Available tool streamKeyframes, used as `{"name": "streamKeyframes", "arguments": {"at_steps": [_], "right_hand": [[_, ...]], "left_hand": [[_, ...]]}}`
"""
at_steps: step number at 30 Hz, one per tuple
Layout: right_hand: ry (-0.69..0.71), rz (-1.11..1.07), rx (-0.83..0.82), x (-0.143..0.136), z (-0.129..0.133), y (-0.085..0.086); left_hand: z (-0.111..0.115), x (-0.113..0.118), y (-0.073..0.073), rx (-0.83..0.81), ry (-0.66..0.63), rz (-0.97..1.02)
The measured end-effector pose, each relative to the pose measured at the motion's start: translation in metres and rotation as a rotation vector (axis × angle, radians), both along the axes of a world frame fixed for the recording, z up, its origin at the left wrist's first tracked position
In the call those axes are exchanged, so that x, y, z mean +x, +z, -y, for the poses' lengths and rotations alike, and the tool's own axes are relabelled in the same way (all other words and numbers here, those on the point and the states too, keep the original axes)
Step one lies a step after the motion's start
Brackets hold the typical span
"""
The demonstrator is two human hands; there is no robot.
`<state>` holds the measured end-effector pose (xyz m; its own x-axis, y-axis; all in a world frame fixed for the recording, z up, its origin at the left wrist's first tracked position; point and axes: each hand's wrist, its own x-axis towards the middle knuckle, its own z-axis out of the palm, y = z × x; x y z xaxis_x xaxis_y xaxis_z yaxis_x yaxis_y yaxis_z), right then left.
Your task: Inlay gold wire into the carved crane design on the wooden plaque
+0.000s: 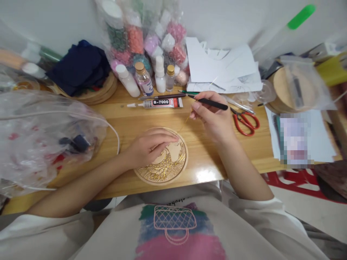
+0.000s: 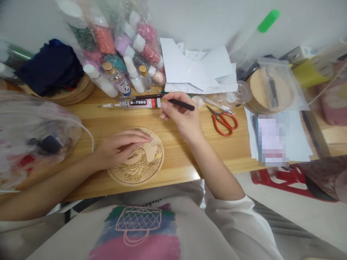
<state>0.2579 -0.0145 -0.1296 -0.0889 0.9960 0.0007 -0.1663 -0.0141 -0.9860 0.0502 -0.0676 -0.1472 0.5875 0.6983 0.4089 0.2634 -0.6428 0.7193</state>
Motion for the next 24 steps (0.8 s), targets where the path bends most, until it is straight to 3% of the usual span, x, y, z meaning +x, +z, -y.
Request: {"name": "streamKeyframes", "arguments": {"at_steps": [5, 10, 15, 18, 24], "right_hand": [[0.015, -0.122, -0.029, 0.003, -0.001, 0.003], [0.041, -0.167, 0.012, 0.004, -0.005, 0.007], [0.051, -0.135, 0.073, 0.006, -0.007, 0.016], [0.058, -0.135, 0.117, 0.006, -0.006, 0.022], [0.056, -0.056, 0.252, 0.003, 0.003, 0.034]], "left_hand": [[0.004, 0.0, 0.008, -0.148, 0.133, 0.088], [0.004, 0.002, 0.018, -0.721, 0.142, 0.26], [0.002, 0.008, 0.03, -1.001, 0.17, 0.215], [0.003, 0.012, 0.034, -1.085, 0.206, 0.198], [0.011, 0.017, 0.041, -1.101, 0.281, 0.156]]}}
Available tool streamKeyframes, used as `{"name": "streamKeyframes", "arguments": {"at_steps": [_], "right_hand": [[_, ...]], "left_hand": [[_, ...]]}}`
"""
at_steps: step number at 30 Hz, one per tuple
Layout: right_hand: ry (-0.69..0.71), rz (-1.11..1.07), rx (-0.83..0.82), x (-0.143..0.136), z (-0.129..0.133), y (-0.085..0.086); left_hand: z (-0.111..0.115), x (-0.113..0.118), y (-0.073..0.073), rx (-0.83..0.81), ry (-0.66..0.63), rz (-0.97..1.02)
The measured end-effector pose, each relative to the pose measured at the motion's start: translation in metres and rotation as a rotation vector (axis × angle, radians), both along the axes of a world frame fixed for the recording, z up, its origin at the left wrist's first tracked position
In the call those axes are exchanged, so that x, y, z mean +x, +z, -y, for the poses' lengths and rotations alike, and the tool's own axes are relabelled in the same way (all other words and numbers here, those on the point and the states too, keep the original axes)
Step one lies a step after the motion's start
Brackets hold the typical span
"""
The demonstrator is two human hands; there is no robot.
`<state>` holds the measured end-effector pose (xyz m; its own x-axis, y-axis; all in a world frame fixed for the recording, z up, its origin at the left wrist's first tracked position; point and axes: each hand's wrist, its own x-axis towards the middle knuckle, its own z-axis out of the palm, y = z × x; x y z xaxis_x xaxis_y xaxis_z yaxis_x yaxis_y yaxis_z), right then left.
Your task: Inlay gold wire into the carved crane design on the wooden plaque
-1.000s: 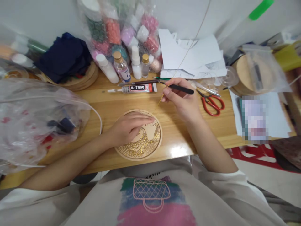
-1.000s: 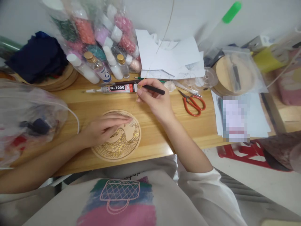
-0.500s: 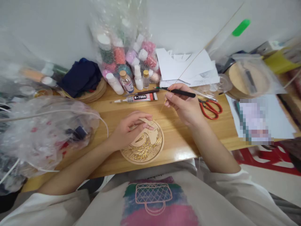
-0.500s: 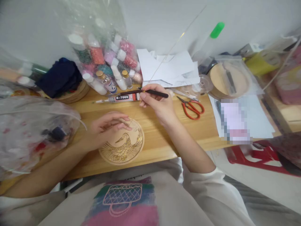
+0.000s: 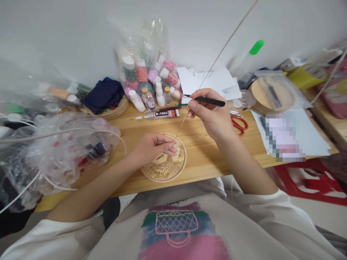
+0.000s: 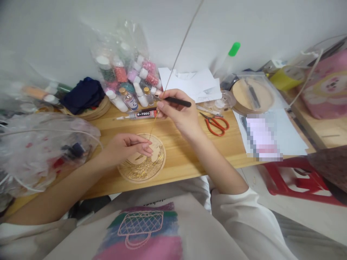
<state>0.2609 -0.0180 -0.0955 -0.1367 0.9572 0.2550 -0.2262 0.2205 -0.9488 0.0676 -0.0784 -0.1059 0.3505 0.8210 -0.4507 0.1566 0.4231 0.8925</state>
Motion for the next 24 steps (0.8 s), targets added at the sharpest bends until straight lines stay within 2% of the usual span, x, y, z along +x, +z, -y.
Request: {"name": "streamKeyframes", "arguments": {"at_steps": [7, 14, 20, 24], "right_hand": [[-0.007, 0.075, 0.1, -0.005, 0.021, 0.008], [-0.015, 0.011, 0.13, -0.003, 0.033, 0.01], [-0.031, -0.039, 0.063, 0.007, 0.034, 0.009], [-0.01, -0.085, -0.036, 0.011, 0.039, 0.005]], "left_hand": [[0.013, 0.003, -0.002, 0.013, 0.1, -0.047], [0.024, 0.001, 0.0, 0.027, 0.067, -0.018], [0.032, 0.002, 0.008, 0.05, 0.002, 0.078], [0.037, 0.007, 0.012, 0.127, 0.01, 0.076]]}}
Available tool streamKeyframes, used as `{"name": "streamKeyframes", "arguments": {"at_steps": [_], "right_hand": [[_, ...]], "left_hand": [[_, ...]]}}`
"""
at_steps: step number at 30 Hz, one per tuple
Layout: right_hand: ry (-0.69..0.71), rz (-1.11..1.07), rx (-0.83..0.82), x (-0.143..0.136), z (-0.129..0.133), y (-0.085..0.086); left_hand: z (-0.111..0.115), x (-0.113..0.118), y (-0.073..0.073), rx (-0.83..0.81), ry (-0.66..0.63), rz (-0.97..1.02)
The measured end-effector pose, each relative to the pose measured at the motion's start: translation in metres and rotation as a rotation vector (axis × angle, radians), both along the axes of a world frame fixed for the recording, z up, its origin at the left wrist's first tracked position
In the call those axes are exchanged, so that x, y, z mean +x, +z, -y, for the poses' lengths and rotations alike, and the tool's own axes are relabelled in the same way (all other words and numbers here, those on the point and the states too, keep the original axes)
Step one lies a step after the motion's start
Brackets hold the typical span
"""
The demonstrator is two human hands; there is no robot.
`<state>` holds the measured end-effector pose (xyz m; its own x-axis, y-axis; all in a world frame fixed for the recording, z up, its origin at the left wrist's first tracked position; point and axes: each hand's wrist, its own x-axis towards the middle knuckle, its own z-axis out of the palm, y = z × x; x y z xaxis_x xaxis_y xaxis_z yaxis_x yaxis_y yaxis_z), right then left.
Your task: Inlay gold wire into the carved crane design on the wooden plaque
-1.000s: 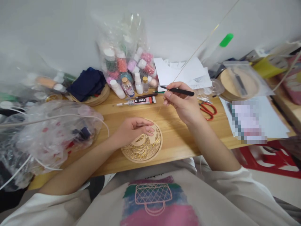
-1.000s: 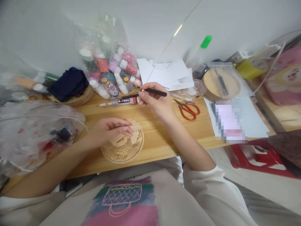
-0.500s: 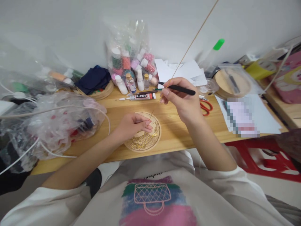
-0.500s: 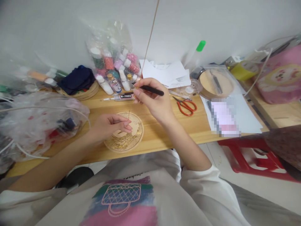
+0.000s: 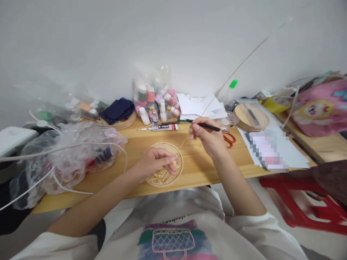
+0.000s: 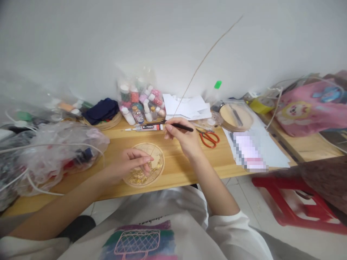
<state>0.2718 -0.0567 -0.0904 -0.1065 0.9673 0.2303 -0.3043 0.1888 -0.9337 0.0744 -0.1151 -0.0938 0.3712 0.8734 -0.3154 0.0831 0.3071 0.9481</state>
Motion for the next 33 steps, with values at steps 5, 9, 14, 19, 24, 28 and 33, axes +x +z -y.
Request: {"name": "streamKeyframes", "arguments": {"at_steps": [5, 9, 14, 19, 24, 28, 33], "right_hand": [[0.018, 0.07, -0.079, -0.004, 0.013, -0.007], [0.045, 0.113, -0.115, -0.009, 0.024, -0.011], [0.073, 0.18, -0.152, -0.013, 0.033, -0.015], [0.063, 0.259, -0.139, -0.015, 0.036, -0.019], [0.035, 0.324, -0.095, -0.017, 0.035, -0.021], [0.001, 0.387, -0.053, -0.016, 0.035, -0.023], [-0.016, 0.492, -0.011, -0.013, 0.037, -0.024]], "left_hand": [[-0.002, 0.005, -0.001, 0.095, 0.021, -0.025], [-0.004, 0.008, 0.001, 0.145, 0.04, -0.05], [-0.002, 0.01, 0.004, 0.172, 0.032, -0.095], [-0.003, 0.012, 0.001, 0.192, 0.04, -0.122], [-0.003, 0.013, 0.0, 0.205, 0.035, -0.143], [-0.003, 0.012, 0.001, 0.203, 0.029, -0.155], [-0.004, 0.011, 0.001, 0.173, 0.015, -0.154]]}}
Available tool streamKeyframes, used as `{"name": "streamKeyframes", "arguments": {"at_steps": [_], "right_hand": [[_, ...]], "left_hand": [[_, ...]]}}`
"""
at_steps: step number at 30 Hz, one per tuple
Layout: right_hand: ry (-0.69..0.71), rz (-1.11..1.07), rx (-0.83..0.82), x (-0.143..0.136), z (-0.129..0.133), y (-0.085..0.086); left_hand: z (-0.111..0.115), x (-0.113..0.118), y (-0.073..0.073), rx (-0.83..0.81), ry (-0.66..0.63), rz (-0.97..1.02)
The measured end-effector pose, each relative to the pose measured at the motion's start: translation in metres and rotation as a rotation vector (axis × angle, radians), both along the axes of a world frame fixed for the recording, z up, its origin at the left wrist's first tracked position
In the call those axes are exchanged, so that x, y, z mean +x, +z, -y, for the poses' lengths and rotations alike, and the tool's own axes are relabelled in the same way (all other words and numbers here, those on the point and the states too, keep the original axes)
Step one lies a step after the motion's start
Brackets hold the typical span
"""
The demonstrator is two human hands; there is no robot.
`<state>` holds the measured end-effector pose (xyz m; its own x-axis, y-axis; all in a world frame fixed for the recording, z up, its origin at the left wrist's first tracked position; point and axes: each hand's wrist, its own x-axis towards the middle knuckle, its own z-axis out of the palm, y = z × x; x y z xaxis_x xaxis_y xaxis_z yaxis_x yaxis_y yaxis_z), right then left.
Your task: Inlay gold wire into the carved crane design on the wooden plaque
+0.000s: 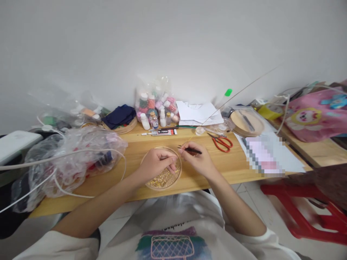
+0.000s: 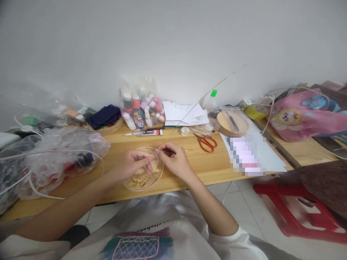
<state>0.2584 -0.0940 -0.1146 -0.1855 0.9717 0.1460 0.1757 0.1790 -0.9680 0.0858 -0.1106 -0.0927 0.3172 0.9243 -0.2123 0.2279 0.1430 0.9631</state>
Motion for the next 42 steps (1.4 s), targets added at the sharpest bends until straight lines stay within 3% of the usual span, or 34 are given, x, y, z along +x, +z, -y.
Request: {"name": "streamKeyframes", "arguments": {"at_steps": [9, 18, 35, 42], "right_hand": [[0.055, 0.126, 0.071, 0.007, 0.001, 0.003], [0.133, 0.141, 0.078, 0.006, 0.001, -0.003], [0.225, 0.223, 0.062, 0.014, -0.005, 0.004], [0.264, 0.234, 0.063, 0.021, -0.009, 0.006]], "left_hand": [[-0.001, 0.0, -0.001, -0.038, -0.004, 0.007], [-0.001, 0.001, 0.002, -0.073, 0.008, 0.021], [-0.002, 0.003, 0.001, -0.178, -0.007, 0.008], [-0.001, 0.001, -0.007, -0.188, -0.022, 0.015]]}}
